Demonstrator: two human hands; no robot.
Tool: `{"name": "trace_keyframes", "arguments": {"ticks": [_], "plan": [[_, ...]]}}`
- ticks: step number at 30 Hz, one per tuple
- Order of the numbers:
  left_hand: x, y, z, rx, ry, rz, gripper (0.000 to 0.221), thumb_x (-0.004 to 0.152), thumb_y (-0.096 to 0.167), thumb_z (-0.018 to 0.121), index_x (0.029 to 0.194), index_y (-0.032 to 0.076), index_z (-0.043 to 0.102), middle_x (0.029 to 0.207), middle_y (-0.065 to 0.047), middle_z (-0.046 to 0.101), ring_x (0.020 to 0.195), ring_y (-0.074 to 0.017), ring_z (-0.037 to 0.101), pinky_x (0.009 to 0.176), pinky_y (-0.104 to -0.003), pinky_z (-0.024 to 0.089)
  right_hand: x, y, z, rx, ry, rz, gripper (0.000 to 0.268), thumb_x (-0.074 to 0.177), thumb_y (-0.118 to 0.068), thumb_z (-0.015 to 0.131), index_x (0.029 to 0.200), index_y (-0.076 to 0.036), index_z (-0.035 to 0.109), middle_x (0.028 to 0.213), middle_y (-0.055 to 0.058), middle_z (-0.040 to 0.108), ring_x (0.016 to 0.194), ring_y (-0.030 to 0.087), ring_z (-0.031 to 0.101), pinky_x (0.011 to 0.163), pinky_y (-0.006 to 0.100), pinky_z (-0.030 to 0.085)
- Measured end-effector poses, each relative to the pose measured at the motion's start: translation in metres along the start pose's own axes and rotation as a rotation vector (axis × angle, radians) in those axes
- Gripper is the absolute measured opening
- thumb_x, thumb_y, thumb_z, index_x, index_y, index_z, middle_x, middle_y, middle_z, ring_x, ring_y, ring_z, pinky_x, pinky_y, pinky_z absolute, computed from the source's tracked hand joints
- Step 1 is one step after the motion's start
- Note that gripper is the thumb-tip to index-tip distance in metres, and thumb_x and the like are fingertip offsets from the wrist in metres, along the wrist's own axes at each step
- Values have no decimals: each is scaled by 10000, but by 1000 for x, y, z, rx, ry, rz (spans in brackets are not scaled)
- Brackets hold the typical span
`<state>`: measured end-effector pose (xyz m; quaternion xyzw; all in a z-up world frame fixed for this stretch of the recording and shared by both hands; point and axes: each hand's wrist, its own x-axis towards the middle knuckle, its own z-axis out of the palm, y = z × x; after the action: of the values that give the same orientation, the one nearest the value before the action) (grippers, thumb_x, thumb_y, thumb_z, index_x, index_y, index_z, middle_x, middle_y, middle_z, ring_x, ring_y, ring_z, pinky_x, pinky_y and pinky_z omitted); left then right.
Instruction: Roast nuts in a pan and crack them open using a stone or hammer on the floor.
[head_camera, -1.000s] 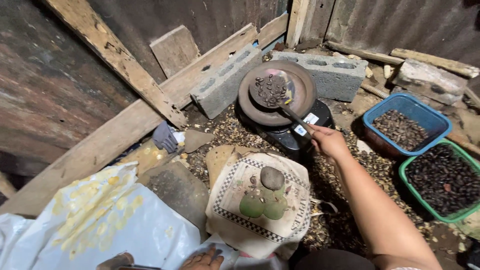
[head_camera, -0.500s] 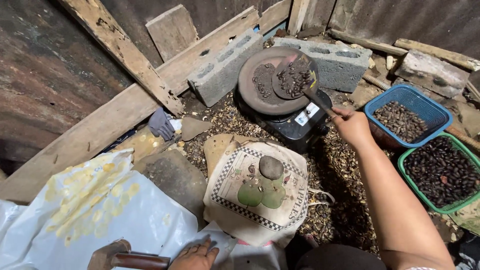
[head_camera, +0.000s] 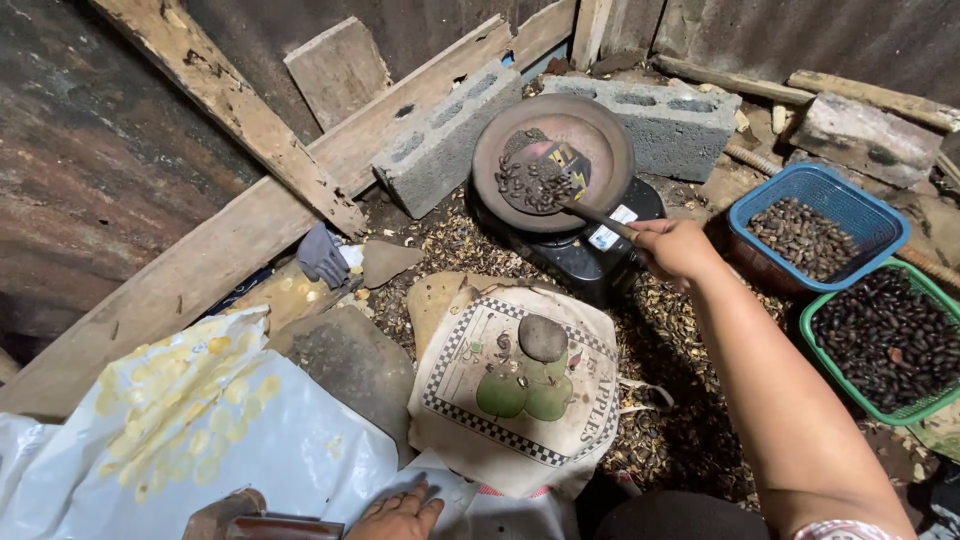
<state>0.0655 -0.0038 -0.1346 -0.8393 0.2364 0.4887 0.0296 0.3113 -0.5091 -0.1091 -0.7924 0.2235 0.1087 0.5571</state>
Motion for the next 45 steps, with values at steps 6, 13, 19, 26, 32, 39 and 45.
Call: {"name": "trace_keyframes", "arguments": {"ticks": [6, 13, 19, 26, 32, 39, 45], "plan": [[-6, 1, -16, -23, -75, 16, 531, 1089, 321, 354, 1593, 155, 336, 1664, -254, 192, 1489, -474, 323, 1225, -548, 262, 18, 14, 1, 98, 41, -15, 265, 958, -130, 646, 1197, -92, 755, 622, 0, 597, 401, 109, 410, 367, 294, 289], [15, -23, 26, 20, 222, 166, 507, 1023, 239, 467, 1517, 125, 454, 1631, -245, 277, 1439, -409, 408, 1176, -534, 312, 41, 17, 30, 177, 32, -85, 246, 967, -108, 649, 1176, -43, 762, 646, 1, 628, 432, 90, 448, 390, 274, 322], [-77, 21, -63, -77, 1090, 433, 467, 907, 385, 715, 1303, 139, 687, 1347, -65, 655, 1241, -278, 639, 1092, -475, 458, 35, 45, 41, 400, 6, -10, 284, 964, -142, 635, 1216, -95, 755, 654, -5, 615, 432, 90, 458, 394, 262, 357], [-29, 20, -17, 96, 978, 483, 549, 929, 447, 683, 1350, 102, 615, 1404, -184, 538, 1234, -397, 578, 1051, -549, 404, 28, 40, 41, 265, 49, -57, 286, 979, -160, 663, 1238, -74, 749, 679, -24, 621, 462, 81, 457, 421, 257, 366], [-19, 29, -14, 23, 118, 110, 523, 1046, 321, 360, 1561, 233, 375, 1655, -212, 184, 1498, -443, 247, 1210, -594, 167, 14, 32, 22, 434, -11, -46, 276, 967, -161, 655, 1218, -103, 752, 633, -15, 590, 438, 80, 439, 399, 255, 311], [-36, 37, -33, -42, 42, 88, 557, 1059, 340, 325, 1595, 189, 319, 1676, -221, 166, 1546, -418, 213, 1232, -561, 180, 23, 25, 4, 235, 90, -140, 269, 966, -142, 668, 1212, -101, 767, 687, -27, 629, 476, 76, 454, 434, 250, 330], [-40, 36, -32, -30, -14, 24, 550, 1059, 355, 319, 1596, 234, 321, 1683, -195, 173, 1544, -402, 223, 1250, -537, 187, 21, 43, -19, -77, 268, -339, 259, 967, -154, 709, 1203, -63, 762, 832, -14, 689, 653, 61, 549, 578, 226, 437]]}}
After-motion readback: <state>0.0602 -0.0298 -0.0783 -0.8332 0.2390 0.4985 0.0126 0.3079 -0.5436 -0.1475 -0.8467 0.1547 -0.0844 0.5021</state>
